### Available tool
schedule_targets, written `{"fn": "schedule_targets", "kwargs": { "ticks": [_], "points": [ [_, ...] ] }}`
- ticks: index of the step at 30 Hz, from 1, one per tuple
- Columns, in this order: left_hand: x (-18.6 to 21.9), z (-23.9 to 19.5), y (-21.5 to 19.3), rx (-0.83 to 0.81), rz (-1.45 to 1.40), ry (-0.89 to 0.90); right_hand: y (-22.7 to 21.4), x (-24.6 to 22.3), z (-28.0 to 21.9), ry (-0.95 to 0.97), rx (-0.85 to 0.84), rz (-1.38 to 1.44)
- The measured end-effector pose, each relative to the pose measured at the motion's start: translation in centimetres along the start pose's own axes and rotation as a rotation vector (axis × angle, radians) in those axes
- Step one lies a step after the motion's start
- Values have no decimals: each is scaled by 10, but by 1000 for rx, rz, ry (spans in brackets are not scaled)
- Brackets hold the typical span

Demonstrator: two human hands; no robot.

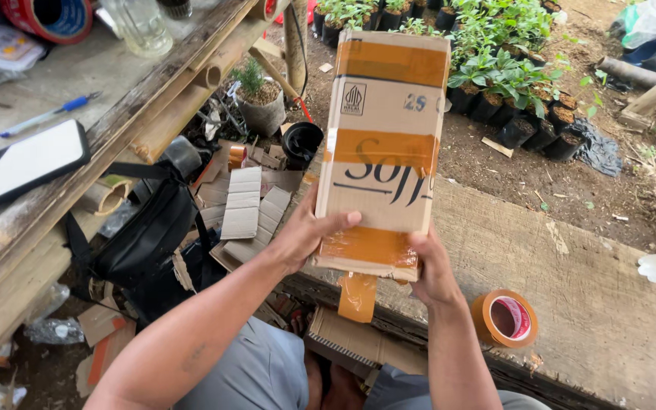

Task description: The person tapes a cardboard box with brown packing tape on a wooden workbench. They apply multiple strips of tape across the box, rotate it to seal different sides, and press the tape down to secure it.

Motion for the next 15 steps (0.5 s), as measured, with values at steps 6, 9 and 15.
{"fn": "schedule_targets", "kwargs": {
  "ticks": [6,9,15],
  "points": [
    [-4,3,-9,-10,-335,-266,-16,5,-8,34,327,164],
    [-4,14,-30,106,-304,-211,-20,19,-44,-214,597,179],
    [-6,18,-59,362,-251,108,16,102,-39,191,444,-1]
  ]
}}
Point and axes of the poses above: each hand's wrist, its own z-axis towards the middle knuckle, its own y-axis out of the palm, x = y × z, the point moved 9 cm from there along z, towards the middle knuckle, and after that the axes turned 12 degrees about x, right-handed, at the moved point
